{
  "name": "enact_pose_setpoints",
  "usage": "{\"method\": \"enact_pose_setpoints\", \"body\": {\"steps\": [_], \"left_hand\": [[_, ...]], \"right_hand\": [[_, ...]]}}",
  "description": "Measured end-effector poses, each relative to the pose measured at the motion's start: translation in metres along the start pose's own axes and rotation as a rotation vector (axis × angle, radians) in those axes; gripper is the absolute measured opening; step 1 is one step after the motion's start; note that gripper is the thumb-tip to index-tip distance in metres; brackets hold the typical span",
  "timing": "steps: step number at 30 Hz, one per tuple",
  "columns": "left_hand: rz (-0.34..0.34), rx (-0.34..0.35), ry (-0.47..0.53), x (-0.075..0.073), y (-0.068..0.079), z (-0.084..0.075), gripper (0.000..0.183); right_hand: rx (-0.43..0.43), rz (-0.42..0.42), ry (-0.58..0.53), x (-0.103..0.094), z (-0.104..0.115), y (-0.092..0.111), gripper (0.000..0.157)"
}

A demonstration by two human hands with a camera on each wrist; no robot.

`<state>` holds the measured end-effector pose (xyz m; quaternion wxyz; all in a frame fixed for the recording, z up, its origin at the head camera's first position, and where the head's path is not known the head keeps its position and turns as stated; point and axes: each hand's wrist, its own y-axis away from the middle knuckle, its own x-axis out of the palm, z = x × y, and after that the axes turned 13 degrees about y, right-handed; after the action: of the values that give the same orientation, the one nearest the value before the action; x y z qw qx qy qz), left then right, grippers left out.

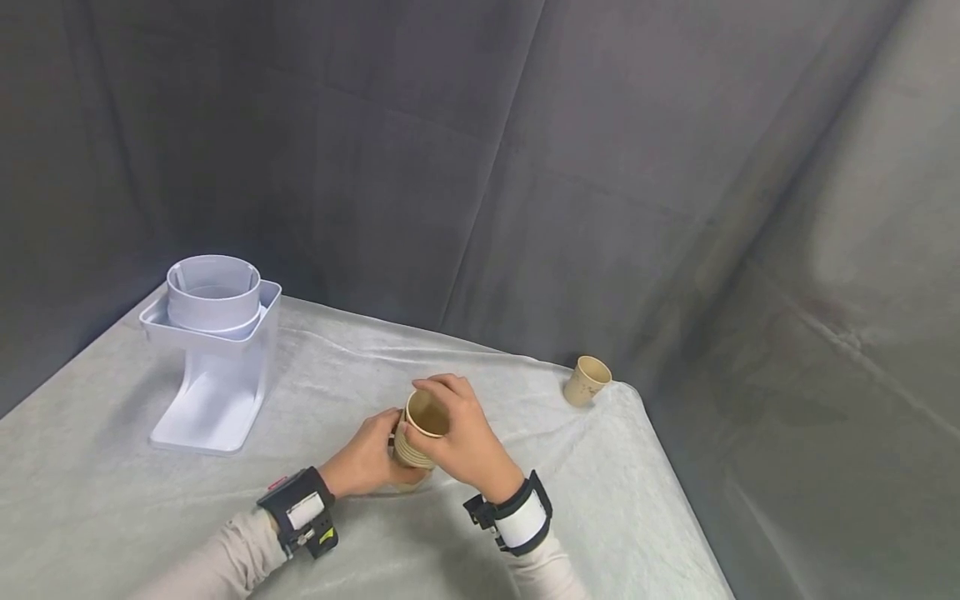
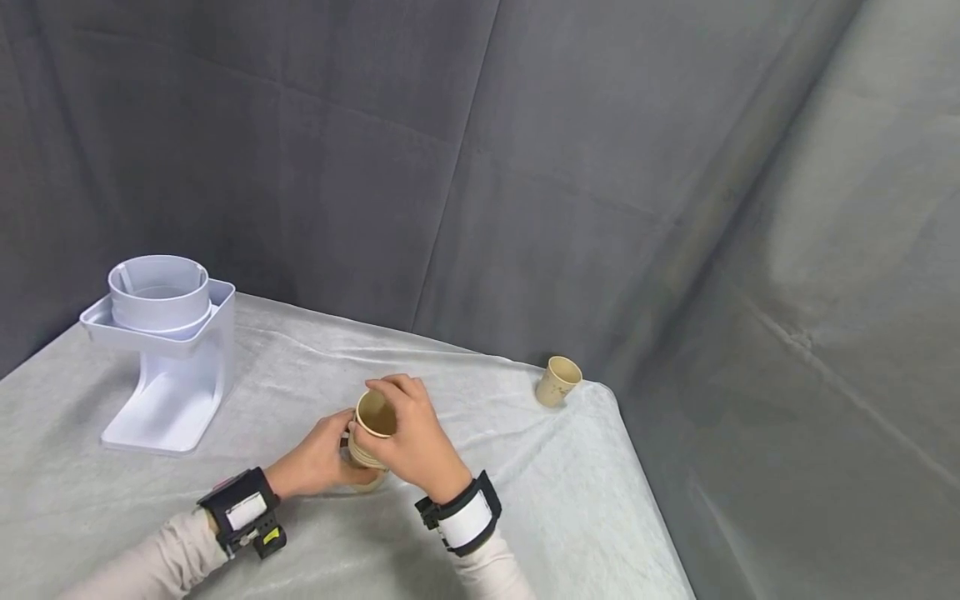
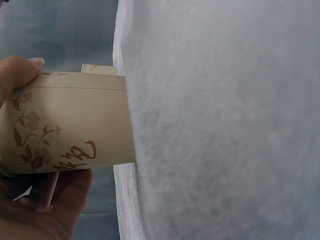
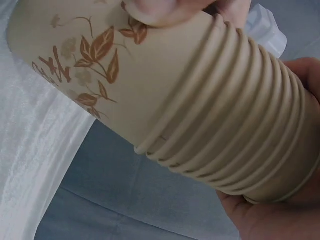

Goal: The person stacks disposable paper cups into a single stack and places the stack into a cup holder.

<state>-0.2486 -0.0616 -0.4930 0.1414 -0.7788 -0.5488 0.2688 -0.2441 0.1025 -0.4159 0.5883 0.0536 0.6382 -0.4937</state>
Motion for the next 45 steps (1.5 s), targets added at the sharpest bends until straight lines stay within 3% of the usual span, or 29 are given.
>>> {"method": "enact_pose_setpoints", "body": {"steps": [16,25,34,40,45], "left_hand": [[0.036,0.034,-0.007,-0.001,-0.002,0.005,0.062],[0.044,0.014,0.003,-0.003,-0.002,0.002,0.064],[0.055,-0.042,0.046,-0.003,-0.001,0.000,0.066],[0.044,-0.055,0.049,-0.003,0.000,-0.002,0.069],[0.040,-0.114,0.062,-0.003,0.001,-0.003,0.074]], "right_hand": [[-0.005,-0.115,0.135,0.024,0.003,0.004,0.039],[-0.002,-0.114,0.157,0.025,0.001,0.003,0.039],[-0.003,-0.053,0.092,0.018,-0.003,0.006,0.041],[-0.008,0.003,0.190,0.008,-0.013,0.013,0.053],[0.008,-0.042,0.243,-0.002,-0.042,0.017,0.056]]}}
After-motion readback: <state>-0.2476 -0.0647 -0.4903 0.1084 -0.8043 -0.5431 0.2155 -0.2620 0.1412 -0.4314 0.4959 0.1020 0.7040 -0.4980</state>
